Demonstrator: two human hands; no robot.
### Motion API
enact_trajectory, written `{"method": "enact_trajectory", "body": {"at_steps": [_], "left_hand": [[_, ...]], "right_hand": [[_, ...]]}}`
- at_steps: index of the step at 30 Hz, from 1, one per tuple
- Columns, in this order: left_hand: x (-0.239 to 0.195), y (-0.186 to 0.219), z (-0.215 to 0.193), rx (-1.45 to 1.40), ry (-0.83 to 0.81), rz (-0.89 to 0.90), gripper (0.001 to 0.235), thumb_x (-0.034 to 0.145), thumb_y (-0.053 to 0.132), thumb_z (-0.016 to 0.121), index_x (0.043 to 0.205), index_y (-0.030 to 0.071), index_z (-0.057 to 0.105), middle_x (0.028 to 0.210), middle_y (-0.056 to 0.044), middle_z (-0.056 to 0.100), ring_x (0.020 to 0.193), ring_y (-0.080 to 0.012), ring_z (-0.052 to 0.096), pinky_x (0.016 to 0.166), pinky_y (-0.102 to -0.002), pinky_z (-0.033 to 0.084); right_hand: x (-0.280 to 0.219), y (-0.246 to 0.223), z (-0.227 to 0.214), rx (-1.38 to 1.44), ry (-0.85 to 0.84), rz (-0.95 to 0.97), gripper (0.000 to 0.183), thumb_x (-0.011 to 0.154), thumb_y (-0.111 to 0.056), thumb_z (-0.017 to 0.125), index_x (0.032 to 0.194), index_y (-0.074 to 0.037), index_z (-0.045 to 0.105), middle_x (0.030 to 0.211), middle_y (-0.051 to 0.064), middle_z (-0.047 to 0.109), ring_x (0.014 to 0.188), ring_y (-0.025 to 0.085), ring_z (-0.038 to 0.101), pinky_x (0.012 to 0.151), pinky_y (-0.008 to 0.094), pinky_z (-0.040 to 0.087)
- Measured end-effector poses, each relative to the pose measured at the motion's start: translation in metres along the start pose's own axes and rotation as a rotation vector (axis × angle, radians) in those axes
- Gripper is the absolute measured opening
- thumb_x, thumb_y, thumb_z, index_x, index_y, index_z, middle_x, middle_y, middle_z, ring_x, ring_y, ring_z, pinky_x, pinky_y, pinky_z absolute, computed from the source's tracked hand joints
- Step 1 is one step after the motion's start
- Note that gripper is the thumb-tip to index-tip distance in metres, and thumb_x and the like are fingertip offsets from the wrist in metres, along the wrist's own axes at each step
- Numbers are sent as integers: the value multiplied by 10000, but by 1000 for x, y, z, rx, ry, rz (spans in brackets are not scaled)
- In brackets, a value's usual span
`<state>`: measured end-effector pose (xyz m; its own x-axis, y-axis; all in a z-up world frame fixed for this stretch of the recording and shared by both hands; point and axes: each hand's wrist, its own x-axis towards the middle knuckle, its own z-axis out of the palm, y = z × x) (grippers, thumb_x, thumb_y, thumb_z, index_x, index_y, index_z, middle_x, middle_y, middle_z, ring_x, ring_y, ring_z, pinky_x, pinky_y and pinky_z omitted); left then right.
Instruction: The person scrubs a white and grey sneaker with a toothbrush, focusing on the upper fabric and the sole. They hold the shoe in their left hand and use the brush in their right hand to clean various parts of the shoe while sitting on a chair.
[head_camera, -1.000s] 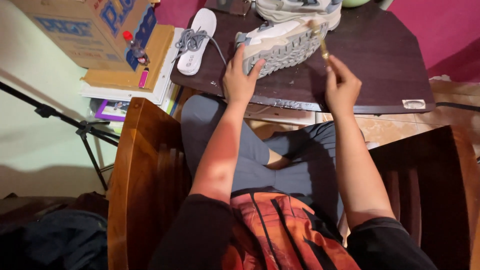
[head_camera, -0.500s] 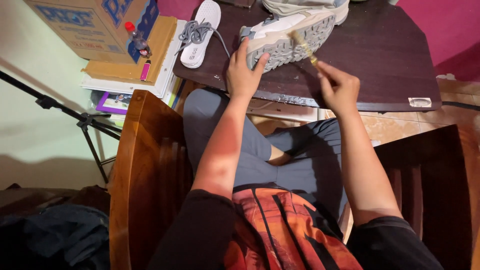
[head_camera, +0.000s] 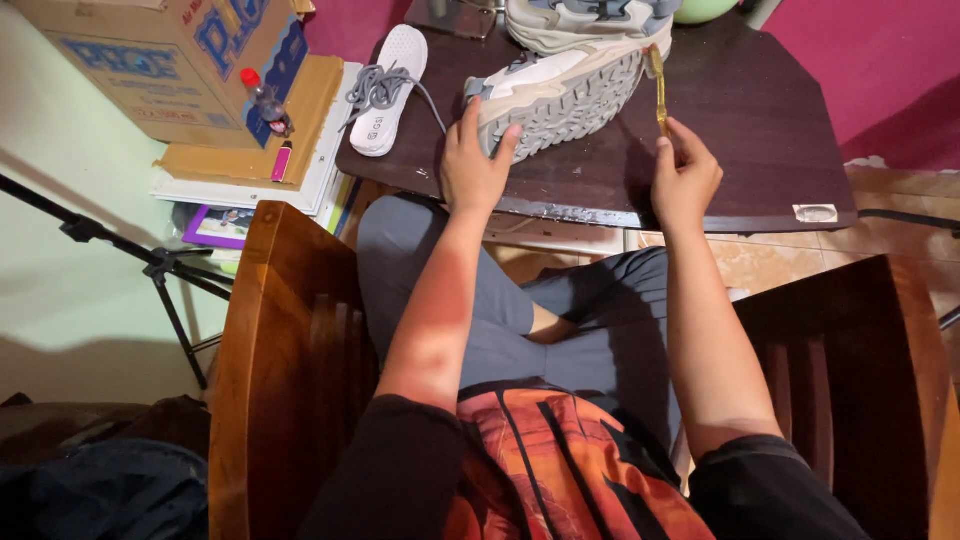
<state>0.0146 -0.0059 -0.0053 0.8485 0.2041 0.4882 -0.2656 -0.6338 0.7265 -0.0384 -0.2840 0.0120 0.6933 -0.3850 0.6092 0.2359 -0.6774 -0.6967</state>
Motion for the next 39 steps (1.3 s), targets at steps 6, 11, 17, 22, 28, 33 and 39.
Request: {"method": "enact_trajectory", "body": {"at_steps": [6,11,17,22,28,33,39], "left_hand": [[0,-5,2,-31,1,23,689,926,651,597,1489,268,494,1322,-101,650,1208,-371,644,898,-502,540],[0,-2,-1,-19,14,29,693,918,656,593,1482,264,505,1304,-111,654,1184,-382,654,886,-511,543],[-2,-2,0,-11,5,12,694,917,666,582,1485,277,497,1312,-99,652,1186,-379,654,883,-511,544],[-2,-3,-1,-18,-8,11,696,918,655,588,1487,265,498,1306,-108,652,1185,-380,655,886,-505,543],[0,-6,1,8,-4,20,717,897,668,632,1491,295,487,1302,-88,648,1187,-358,658,864,-498,557],[0,-6,-1,-21,-23,37,723,902,670,642,1496,287,486,1342,-99,628,1218,-359,649,889,-493,561],[-2,-6,-2,-29,-42,48,733,909,682,633,1511,298,467,1376,-96,619,1254,-342,640,886,-477,578]], "right_hand": [[-9,-5,-3,152,-137,-156,248,1012,-120,683,1246,-101,765,1136,71,781,674,34,506,622,229,446],[-4,0,0,113,-47,-149,269,993,-102,649,1240,-87,754,1147,68,778,864,114,663,732,283,526],[-3,-5,-1,102,-25,-98,278,981,-81,641,1233,-76,760,1132,80,781,851,135,641,743,299,540],[-7,-4,-3,149,-42,-36,281,991,-97,657,1245,-90,776,942,-28,742,594,45,387,538,246,366],[-8,-4,0,81,-2,-54,287,965,-140,656,1218,-119,789,955,-23,784,615,51,474,595,266,452],[-6,-16,-3,25,14,-15,285,965,-154,648,1220,-181,772,1130,54,783,1060,190,754,872,336,571],[-15,-12,-7,34,-104,-213,255,1020,-97,686,1249,-135,790,1028,42,802,587,52,477,562,258,424]]}}
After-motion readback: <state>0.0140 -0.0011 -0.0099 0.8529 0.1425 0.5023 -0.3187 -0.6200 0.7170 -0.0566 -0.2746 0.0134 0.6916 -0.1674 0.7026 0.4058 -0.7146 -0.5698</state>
